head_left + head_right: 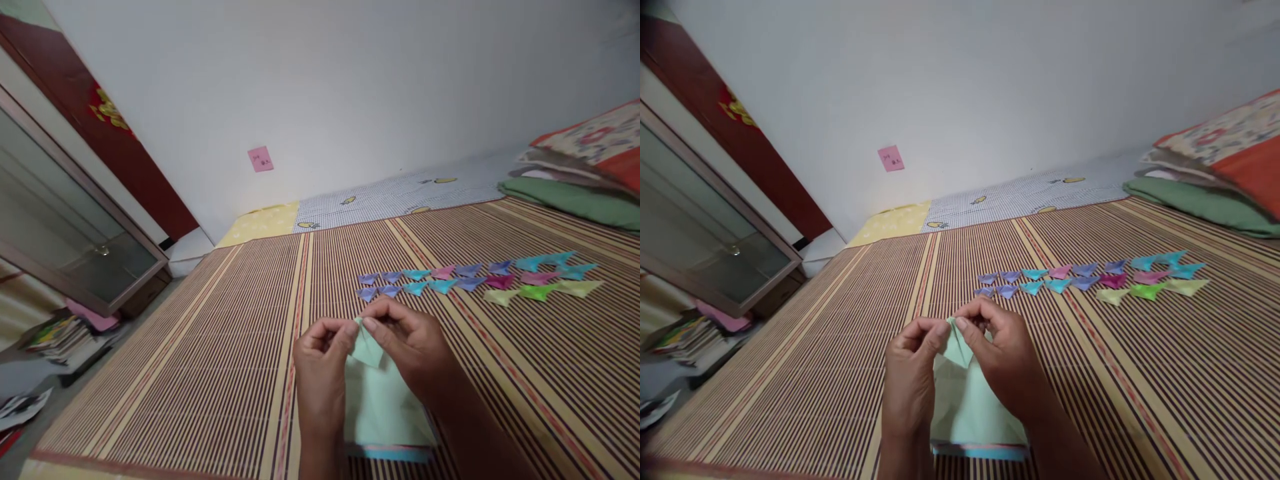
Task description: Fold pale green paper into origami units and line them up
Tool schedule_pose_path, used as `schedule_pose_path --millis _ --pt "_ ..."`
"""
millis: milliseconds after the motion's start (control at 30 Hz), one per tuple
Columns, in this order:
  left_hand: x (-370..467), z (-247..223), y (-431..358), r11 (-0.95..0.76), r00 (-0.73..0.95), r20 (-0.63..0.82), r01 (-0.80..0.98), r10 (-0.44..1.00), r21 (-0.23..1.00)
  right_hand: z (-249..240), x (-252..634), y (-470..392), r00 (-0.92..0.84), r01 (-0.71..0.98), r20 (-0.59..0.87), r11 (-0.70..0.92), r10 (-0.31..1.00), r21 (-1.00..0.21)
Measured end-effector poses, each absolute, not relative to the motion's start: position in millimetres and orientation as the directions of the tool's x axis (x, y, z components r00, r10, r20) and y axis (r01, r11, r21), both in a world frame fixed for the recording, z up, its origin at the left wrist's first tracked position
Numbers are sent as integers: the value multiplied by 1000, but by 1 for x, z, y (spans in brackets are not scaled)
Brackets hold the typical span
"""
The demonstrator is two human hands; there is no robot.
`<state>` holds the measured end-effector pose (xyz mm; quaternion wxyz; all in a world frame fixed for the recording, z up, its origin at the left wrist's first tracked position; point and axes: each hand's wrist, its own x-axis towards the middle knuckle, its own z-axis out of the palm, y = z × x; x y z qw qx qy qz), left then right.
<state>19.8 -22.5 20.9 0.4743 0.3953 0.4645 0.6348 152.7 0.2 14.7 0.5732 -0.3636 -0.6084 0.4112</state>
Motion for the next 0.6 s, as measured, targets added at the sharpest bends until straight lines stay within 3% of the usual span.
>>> schedule_pose_path --millis 100,433,600 --pt "17 15 -21 -113 -194 59 -279 979 954 16 150 -1 -33 -60 362 360 931 -931" --pt "19 19 -20 -106 -231 88 -66 969 992 13 147 1 -18 -55 349 348 937 -936" --pt "20 23 -24 -130 -238 126 -2 963 992 11 152 4 -115 -126 309 295 944 -947"
